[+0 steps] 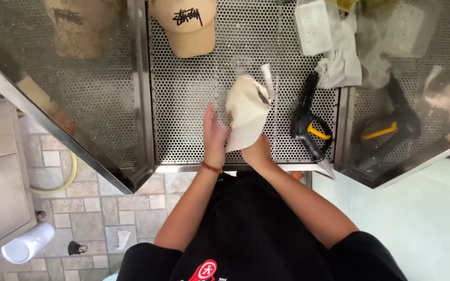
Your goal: Scrubbing a white baseball cap with a brush inside a cleaning booth.
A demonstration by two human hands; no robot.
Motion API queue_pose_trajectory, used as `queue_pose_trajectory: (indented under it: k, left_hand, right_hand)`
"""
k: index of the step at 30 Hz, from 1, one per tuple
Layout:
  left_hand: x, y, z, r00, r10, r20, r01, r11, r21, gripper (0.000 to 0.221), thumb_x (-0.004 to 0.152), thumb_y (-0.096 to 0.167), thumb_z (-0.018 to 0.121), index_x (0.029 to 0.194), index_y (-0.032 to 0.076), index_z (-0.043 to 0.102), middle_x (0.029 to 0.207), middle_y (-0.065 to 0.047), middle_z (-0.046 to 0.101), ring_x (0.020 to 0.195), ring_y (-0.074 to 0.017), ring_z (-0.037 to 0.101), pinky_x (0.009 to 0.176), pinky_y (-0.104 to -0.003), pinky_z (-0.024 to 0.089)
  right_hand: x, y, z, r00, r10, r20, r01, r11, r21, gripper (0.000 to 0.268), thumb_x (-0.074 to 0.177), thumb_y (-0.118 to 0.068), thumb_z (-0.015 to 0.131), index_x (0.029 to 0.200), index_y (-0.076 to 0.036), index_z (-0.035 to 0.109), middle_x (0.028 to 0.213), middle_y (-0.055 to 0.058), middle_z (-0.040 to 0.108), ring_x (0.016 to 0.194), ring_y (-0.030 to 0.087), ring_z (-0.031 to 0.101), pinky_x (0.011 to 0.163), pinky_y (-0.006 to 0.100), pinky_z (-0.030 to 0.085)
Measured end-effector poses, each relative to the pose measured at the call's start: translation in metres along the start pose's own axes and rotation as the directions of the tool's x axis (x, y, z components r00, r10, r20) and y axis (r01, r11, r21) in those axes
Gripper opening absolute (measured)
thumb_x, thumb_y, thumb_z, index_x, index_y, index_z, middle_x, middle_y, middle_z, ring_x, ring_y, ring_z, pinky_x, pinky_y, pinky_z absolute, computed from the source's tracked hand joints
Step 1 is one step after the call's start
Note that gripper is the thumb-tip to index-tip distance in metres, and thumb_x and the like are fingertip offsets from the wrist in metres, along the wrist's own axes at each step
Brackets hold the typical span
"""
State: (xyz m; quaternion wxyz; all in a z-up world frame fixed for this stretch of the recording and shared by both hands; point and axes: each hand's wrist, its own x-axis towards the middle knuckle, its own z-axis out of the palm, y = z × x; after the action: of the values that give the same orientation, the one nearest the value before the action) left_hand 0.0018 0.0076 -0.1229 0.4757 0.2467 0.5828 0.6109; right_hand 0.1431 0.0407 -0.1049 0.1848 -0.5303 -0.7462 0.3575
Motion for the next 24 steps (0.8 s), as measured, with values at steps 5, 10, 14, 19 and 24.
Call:
queue_pose_trajectory:
  k: [5,10,14,19,24]
  left_hand:
    - [-0.011,0.066,0.009,0.943,0.043,0.329,-0.227,0.808,0.544,0.088,0.083,0.02,0.077,0.16,0.007,0.036,0.167,-0.025,0.013,0.155,-0.0434,0.018,0.121,-0.049,0.029]
    - [0.0,0.061,-0.027,0.981,-0.041,0.191,-0.062,0.861,0.504,0.072,0.088,0.004,0.051,0.159,0.005,0.039,0.162,-0.026,0.038,0.151,-0.0391,0.038,0.121,-0.041,0.035]
    - [-0.029,0.045,-0.04,0.98,-0.112,0.166,0.021,0.884,0.467,0.078,0.082,-0.004,0.04,0.159,0.003,0.034,0.157,-0.023,0.049,0.144,-0.0339,0.051,0.117,-0.037,0.039]
    - [-0.049,0.044,-0.032,0.947,-0.162,0.278,-0.031,0.815,0.578,0.081,0.081,-0.009,0.042,0.16,0.003,0.03,0.153,-0.023,0.05,0.143,-0.0323,0.049,0.118,-0.036,0.036]
    - [-0.029,0.05,-0.028,0.948,-0.119,0.295,-0.033,0.886,0.463,0.076,0.084,-0.011,0.043,0.159,0.002,0.035,0.156,-0.022,0.051,0.144,-0.032,0.049,0.118,-0.036,0.037]
  right_hand:
    - [0.009,-0.029,-0.018,0.961,0.184,0.205,-0.185,0.983,-0.015,0.028,0.085,-0.023,0.072,0.108,-0.005,0.071,0.09,0.02,0.076,0.081,0.036,0.073,0.072,0.046,0.056]
    - [0.001,-0.011,0.014,0.964,0.126,0.236,-0.228,0.848,0.478,0.043,0.094,-0.023,0.068,0.126,0.005,0.06,0.1,0.021,0.075,0.086,0.027,0.073,0.077,0.04,0.056]
    - [0.007,-0.019,0.027,0.807,0.315,0.499,-0.565,0.658,0.497,0.035,0.105,-0.03,0.058,0.112,0.004,0.064,0.088,0.021,0.068,0.075,0.03,0.063,0.071,0.044,0.05]
    - [0.039,-0.032,0.026,0.86,0.358,0.364,-0.473,0.825,0.308,0.032,0.103,-0.031,0.053,0.109,-0.002,0.065,0.091,0.016,0.075,0.084,0.03,0.074,0.076,0.042,0.057]
    - [-0.009,-0.025,0.054,0.986,0.158,0.053,-0.166,0.92,0.356,0.046,0.104,-0.024,0.05,0.143,0.0,0.047,0.106,0.029,0.067,0.095,0.045,0.068,0.081,0.05,0.053]
